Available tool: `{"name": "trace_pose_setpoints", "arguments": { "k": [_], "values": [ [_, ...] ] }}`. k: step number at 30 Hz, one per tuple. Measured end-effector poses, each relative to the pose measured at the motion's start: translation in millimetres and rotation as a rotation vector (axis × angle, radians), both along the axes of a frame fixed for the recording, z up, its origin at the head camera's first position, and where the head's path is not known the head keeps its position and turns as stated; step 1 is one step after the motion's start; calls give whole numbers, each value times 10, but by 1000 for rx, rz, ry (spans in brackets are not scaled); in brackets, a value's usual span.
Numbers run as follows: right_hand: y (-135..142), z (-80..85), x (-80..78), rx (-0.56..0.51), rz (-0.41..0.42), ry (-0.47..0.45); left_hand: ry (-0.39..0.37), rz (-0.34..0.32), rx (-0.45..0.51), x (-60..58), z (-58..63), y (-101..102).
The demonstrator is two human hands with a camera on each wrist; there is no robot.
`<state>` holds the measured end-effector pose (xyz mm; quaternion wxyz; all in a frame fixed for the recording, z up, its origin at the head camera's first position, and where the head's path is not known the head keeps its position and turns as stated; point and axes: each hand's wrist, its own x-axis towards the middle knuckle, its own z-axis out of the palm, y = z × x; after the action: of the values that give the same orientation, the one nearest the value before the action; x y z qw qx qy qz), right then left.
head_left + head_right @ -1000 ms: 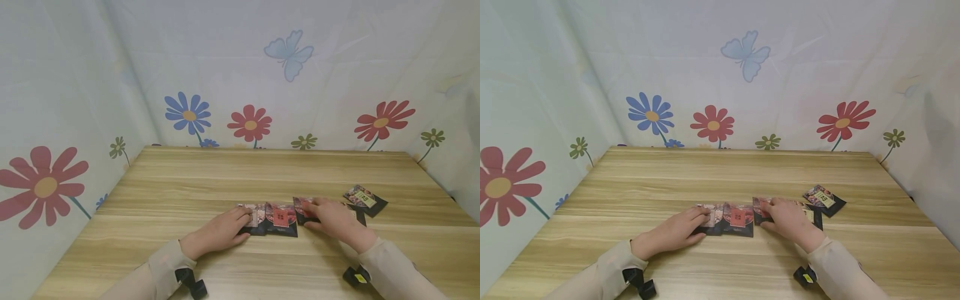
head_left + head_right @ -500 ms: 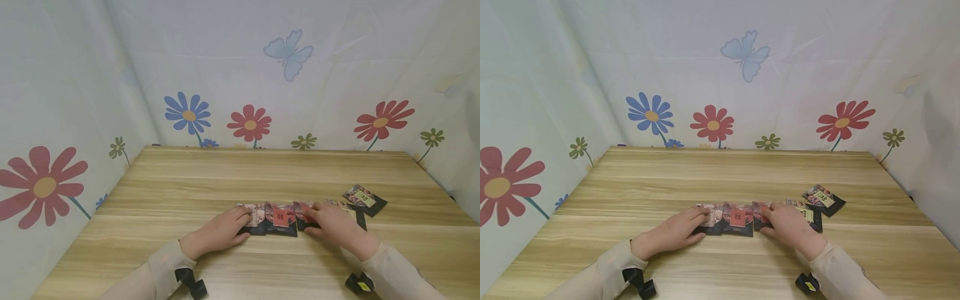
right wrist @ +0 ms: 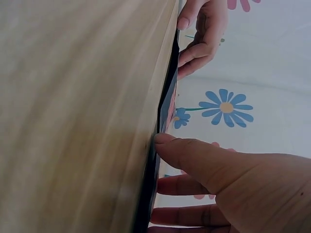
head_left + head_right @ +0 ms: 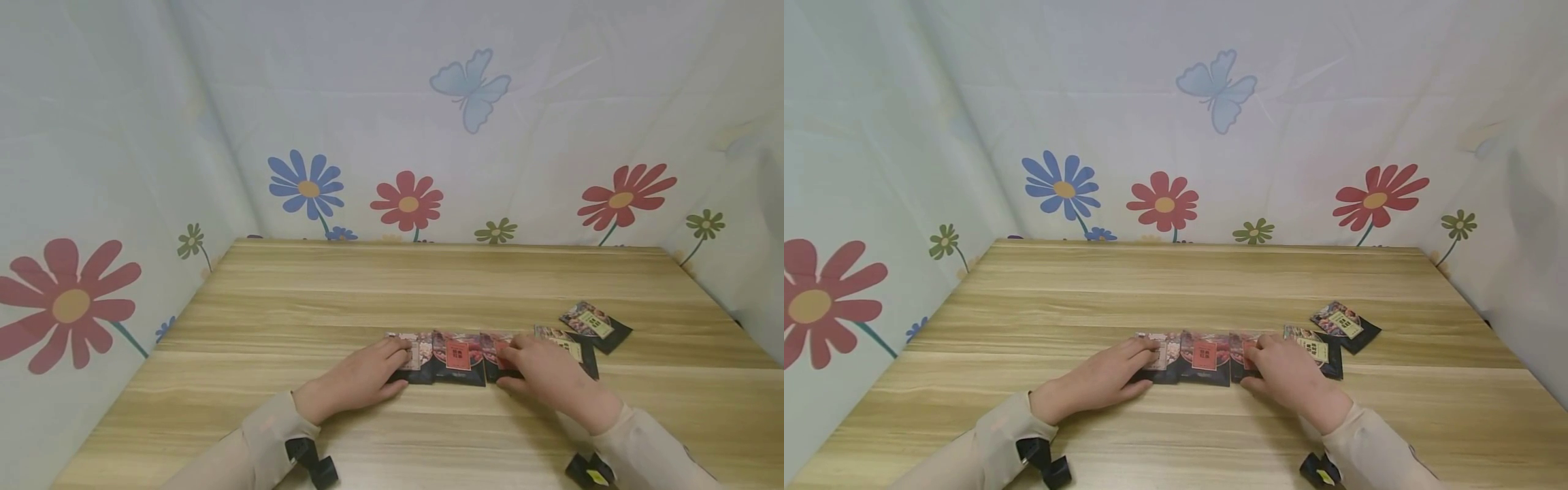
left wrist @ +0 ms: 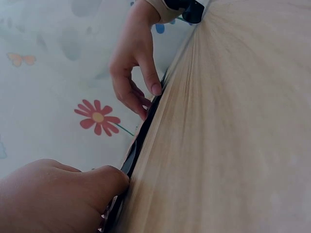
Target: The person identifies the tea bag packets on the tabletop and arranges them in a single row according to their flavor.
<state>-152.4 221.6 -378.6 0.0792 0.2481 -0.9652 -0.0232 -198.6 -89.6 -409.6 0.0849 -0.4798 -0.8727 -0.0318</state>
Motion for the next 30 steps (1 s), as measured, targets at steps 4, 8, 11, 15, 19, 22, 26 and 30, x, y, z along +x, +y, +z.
{"name": "trace_pose_setpoints", "arguments": {
  "k": [4,8,11,15,19,22,26,30],
  "values": [
    [-2,-4,12,-3,7,10,1,-1,0,0,-5,-7],
    [-5,1,27,-5,4,9,2,1,-4,3,-9,-11],
    [-4,-1,39,-11,-6,0,4,0,-4,7,-8,-8],
    [5,-11,45,-28,-9,-4,12,-5,-3,11,-4,-2],
    [33,-27,57,-57,-2,-8,10,-10,-5,23,-13,7],
    [63,2,52,-88,-6,-16,3,-9,1,25,-11,6],
    [144,96,29,-122,-18,-6,3,-6,10,10,-8,2],
    [289,180,0,-149,-35,-11,-3,-3,3,-10,-24,3]
  ]
}}
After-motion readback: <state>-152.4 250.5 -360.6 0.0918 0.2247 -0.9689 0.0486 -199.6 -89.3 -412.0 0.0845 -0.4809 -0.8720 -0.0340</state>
